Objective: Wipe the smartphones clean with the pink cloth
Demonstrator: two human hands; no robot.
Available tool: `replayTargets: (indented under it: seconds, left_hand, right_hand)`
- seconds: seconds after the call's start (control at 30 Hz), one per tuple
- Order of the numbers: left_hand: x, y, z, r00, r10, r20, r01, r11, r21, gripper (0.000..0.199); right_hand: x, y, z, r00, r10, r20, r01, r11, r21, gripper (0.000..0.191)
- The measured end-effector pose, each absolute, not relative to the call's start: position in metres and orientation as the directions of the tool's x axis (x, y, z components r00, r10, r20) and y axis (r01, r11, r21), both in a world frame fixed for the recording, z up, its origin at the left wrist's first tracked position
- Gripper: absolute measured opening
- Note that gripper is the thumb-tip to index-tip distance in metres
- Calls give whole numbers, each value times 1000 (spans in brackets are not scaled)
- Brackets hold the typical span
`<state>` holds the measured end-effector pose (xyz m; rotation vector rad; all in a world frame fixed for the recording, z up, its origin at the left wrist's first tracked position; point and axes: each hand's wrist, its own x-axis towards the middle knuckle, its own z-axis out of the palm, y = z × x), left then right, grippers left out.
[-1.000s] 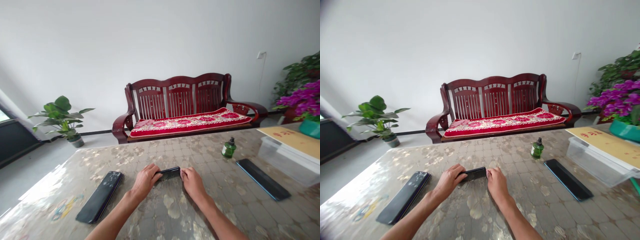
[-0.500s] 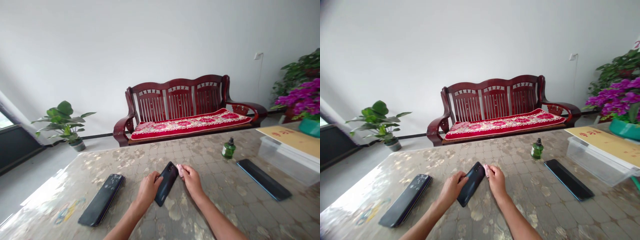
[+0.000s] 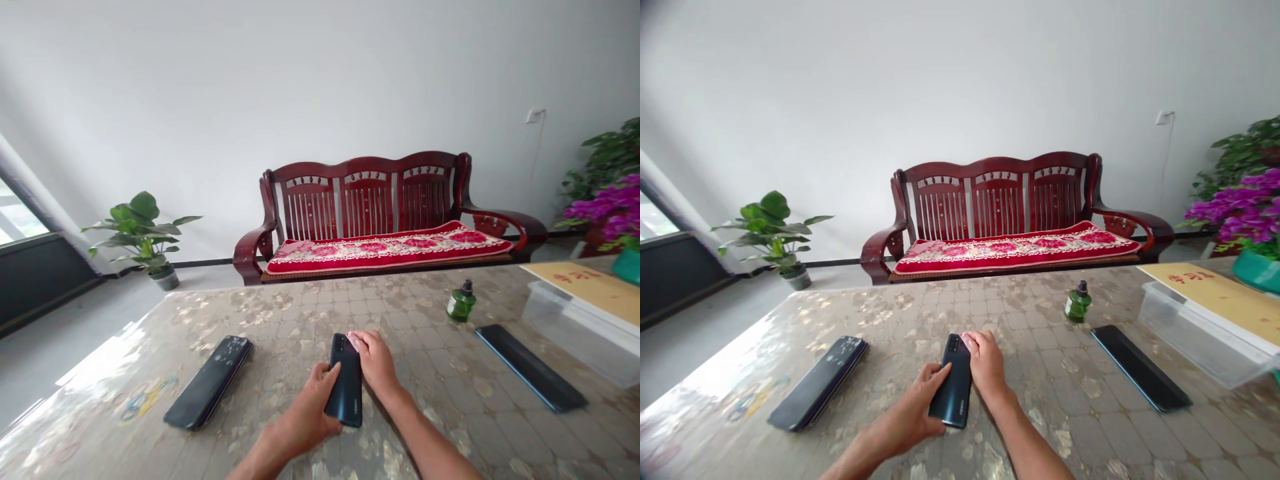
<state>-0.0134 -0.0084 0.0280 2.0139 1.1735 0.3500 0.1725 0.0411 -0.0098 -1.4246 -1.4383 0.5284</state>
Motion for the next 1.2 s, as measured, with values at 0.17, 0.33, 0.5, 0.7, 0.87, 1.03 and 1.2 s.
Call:
replayTargets:
  seconds: [0.17,0.33,0.5,0.7,0.87,1.03,1.2]
  left_hand:
    - [-9,-16,27,496,851,-172,717,-290,633,92]
    - [2,-24,37,445,869,-216,809,-287,512,86]
    - [6,-28,43,420,881,-219,847,-294,443,83]
    - [6,-28,37,440,879,-182,828,-319,461,80]
    - [-1,-29,29,468,877,-108,773,-347,531,75]
    - [-11,-28,18,516,856,28,684,-432,587,66]
    - [-13,-25,24,541,840,37,691,-469,550,63]
  right_hand:
    - [171,41,-12,137,914,382,523,261,-812,34]
    - [171,40,-12,93,921,378,564,264,-782,31]
    - [171,39,-11,65,914,400,602,284,-746,28]
    - [171,30,-7,-36,883,468,693,359,-625,29]
    - [173,16,-2,-111,867,486,763,388,-517,27]
    - [177,18,0,-164,867,471,811,390,-435,17]
    - [174,51,10,-197,886,419,853,366,-373,19]
